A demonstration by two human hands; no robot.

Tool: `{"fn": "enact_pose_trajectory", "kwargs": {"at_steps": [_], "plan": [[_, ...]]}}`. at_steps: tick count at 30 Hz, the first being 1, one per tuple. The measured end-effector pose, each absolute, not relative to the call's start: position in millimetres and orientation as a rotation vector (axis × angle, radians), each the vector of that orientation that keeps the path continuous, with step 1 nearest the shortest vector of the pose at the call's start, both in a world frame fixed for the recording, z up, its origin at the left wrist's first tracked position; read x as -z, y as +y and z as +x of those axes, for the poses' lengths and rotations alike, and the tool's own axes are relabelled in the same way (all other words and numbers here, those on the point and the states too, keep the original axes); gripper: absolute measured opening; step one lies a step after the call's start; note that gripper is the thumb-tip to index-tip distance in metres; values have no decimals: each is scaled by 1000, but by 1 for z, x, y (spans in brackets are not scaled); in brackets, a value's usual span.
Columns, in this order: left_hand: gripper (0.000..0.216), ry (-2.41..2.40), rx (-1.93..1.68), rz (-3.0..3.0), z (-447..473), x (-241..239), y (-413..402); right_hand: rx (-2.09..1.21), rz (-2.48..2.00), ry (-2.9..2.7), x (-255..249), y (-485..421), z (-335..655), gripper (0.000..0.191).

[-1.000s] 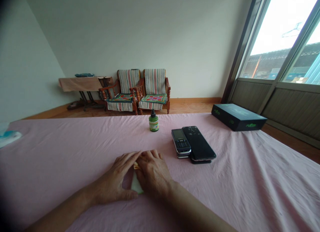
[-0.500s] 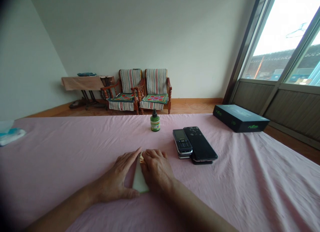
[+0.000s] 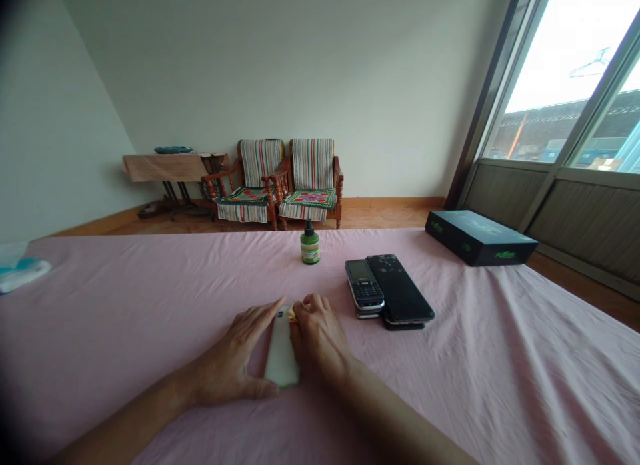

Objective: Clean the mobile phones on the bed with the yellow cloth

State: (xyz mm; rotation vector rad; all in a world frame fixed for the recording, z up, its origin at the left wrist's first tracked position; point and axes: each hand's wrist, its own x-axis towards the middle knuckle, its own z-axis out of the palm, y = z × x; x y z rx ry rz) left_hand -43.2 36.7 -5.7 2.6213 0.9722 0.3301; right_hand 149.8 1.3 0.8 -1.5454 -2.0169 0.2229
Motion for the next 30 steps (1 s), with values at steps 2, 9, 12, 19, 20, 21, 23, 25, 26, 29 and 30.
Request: {"fn": "enact_pose_trajectory", "kwargs": {"at_steps": [2, 9, 12, 19, 20, 21, 23, 25, 26, 29, 30], "plan": [[120, 972, -328, 2618, -44, 6, 37, -283, -1540, -2012, -3, -3, 152, 20], [120, 985, -373, 2614, -42, 4, 35, -372, -1581, -1975, 4, -23, 153, 24], [120, 989, -354, 2614, -43, 3, 35, -340, -1528, -1921, 11, -16, 154, 24], [127, 949, -301, 2599, -47, 0, 38, -285, -1357, -1911, 16, -2, 156, 29], [128, 955, -301, 2589, -47, 0, 38, -287, -1352, -1937, 14, -3, 156, 29], [129, 967, -303, 2580, -48, 1, 38, -288, -1352, -1959, 12, -6, 155, 28], [131, 989, -302, 2572, -48, 3, 39, -292, -1353, -1995, 7, -13, 153, 25], [129, 993, -311, 2579, -48, 5, 40, -308, -1335, -2042, 2, -22, 150, 23], [127, 986, -320, 2585, -48, 6, 40, -321, -1314, -2073, 0, -26, 148, 22], [123, 957, -356, 2595, -47, 6, 40, -350, -1240, -2141, 0, -29, 143, 20], [124, 954, -354, 2593, -47, 6, 40, -347, -1225, -2141, 1, -27, 143, 21]]}}
